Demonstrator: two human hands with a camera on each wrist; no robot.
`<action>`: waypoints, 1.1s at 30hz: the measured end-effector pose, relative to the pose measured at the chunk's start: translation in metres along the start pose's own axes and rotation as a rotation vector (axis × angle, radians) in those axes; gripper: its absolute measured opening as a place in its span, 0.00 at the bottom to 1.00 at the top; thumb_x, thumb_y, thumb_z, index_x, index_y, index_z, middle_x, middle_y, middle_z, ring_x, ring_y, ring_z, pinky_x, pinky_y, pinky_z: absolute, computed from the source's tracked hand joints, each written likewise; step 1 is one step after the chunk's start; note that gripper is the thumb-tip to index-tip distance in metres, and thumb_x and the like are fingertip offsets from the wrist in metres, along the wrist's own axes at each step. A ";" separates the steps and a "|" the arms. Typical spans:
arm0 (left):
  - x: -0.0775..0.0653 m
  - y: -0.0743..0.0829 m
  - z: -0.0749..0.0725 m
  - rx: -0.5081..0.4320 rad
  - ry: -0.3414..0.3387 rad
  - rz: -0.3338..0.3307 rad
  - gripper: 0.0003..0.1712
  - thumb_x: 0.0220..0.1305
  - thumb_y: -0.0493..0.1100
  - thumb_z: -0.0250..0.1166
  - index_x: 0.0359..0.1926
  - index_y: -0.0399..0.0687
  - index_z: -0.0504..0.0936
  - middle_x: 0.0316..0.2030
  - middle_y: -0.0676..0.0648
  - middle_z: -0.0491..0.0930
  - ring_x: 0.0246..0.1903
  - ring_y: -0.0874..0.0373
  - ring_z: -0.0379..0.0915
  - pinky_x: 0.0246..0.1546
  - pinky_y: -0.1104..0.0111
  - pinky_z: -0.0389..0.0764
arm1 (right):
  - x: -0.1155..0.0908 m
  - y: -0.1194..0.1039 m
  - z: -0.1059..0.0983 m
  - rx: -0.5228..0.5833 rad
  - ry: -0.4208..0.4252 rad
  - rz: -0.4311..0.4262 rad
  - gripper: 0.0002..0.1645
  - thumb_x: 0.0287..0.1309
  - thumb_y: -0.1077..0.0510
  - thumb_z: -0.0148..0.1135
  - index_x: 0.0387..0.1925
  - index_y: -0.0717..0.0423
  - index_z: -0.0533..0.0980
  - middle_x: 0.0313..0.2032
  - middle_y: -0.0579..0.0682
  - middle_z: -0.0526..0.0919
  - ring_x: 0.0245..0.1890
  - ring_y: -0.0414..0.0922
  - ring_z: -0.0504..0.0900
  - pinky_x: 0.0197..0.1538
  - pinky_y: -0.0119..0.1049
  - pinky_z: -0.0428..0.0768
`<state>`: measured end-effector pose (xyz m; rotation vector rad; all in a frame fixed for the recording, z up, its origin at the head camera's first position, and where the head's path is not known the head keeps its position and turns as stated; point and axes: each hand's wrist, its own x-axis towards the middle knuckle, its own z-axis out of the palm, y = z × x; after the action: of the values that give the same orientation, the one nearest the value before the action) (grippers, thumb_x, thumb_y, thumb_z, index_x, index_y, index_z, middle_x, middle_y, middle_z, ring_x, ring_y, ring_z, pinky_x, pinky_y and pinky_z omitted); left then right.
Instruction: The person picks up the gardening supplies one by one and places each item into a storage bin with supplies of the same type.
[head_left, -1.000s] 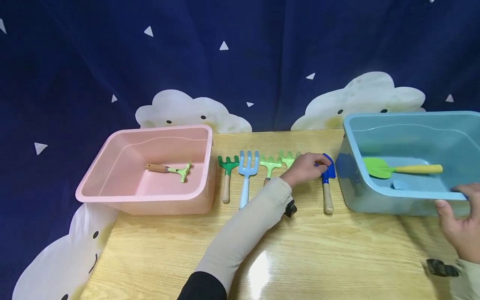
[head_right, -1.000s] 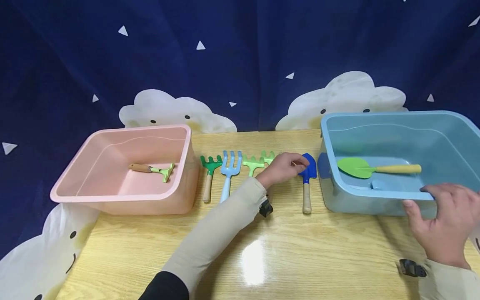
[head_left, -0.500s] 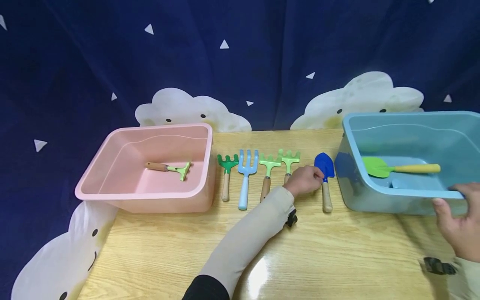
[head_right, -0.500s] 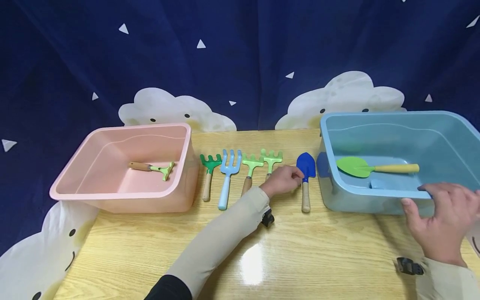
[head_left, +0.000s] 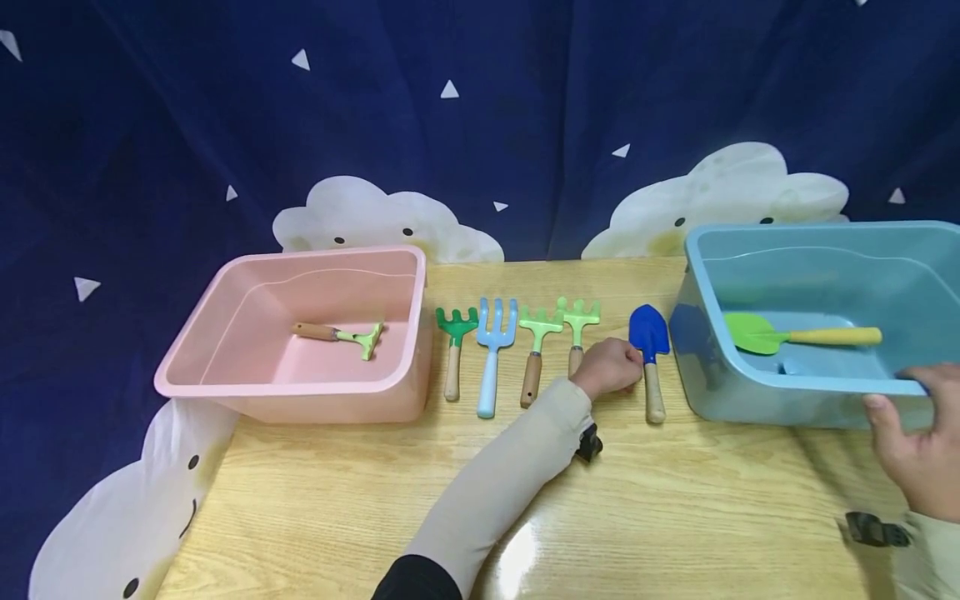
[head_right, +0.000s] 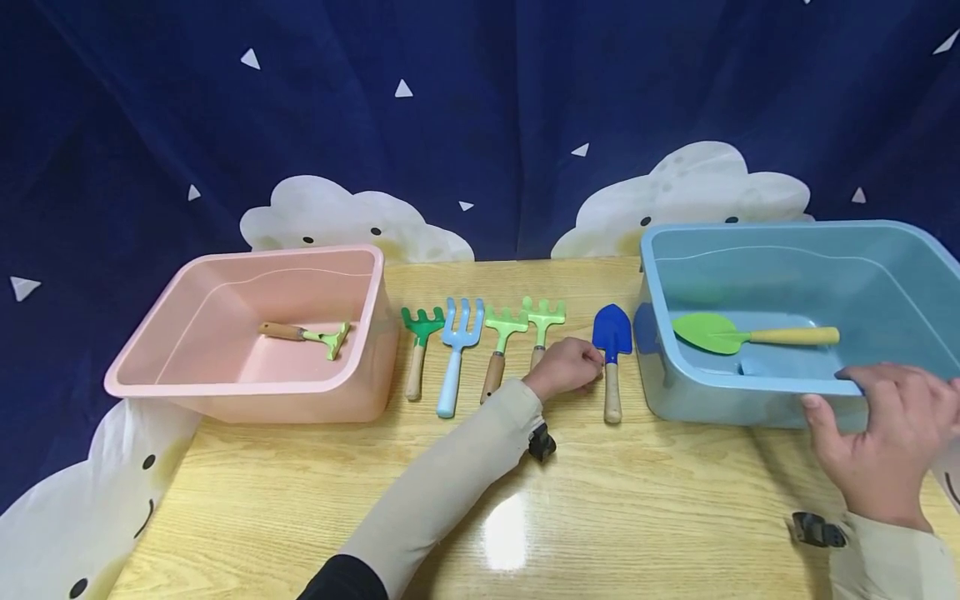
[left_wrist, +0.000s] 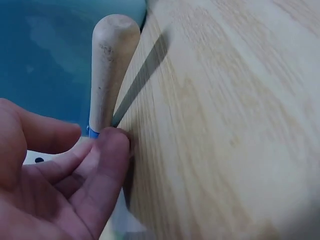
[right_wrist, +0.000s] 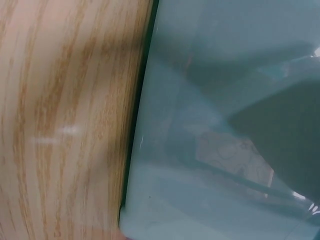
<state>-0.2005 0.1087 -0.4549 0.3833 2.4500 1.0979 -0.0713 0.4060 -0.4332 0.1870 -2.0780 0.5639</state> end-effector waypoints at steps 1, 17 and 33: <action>0.000 0.000 0.001 0.007 0.001 -0.011 0.18 0.61 0.36 0.57 0.15 0.51 0.68 0.10 0.55 0.66 0.12 0.64 0.59 0.17 0.75 0.59 | 0.000 0.000 0.000 -0.003 -0.003 0.000 0.53 0.62 0.25 0.48 0.42 0.79 0.71 0.38 0.80 0.72 0.40 0.76 0.66 0.69 0.49 0.64; -0.002 0.010 0.029 0.337 0.123 -0.104 0.31 0.62 0.64 0.62 0.12 0.55 0.61 0.10 0.56 0.56 0.10 0.61 0.59 0.11 0.69 0.59 | -0.002 0.004 0.000 0.005 0.005 0.024 0.53 0.61 0.25 0.49 0.42 0.79 0.73 0.38 0.79 0.73 0.40 0.75 0.66 0.67 0.54 0.65; 0.000 0.009 0.017 0.015 0.101 -0.151 0.31 0.60 0.45 0.63 0.06 0.54 0.56 0.07 0.57 0.50 0.09 0.63 0.49 0.11 0.72 0.52 | 0.003 -0.004 0.000 0.018 0.025 0.046 0.54 0.60 0.25 0.50 0.40 0.80 0.73 0.38 0.80 0.73 0.41 0.75 0.65 0.70 0.36 0.60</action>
<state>-0.1914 0.1252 -0.4582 0.1470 2.5291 1.0595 -0.0715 0.4030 -0.4295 0.1419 -2.0581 0.6096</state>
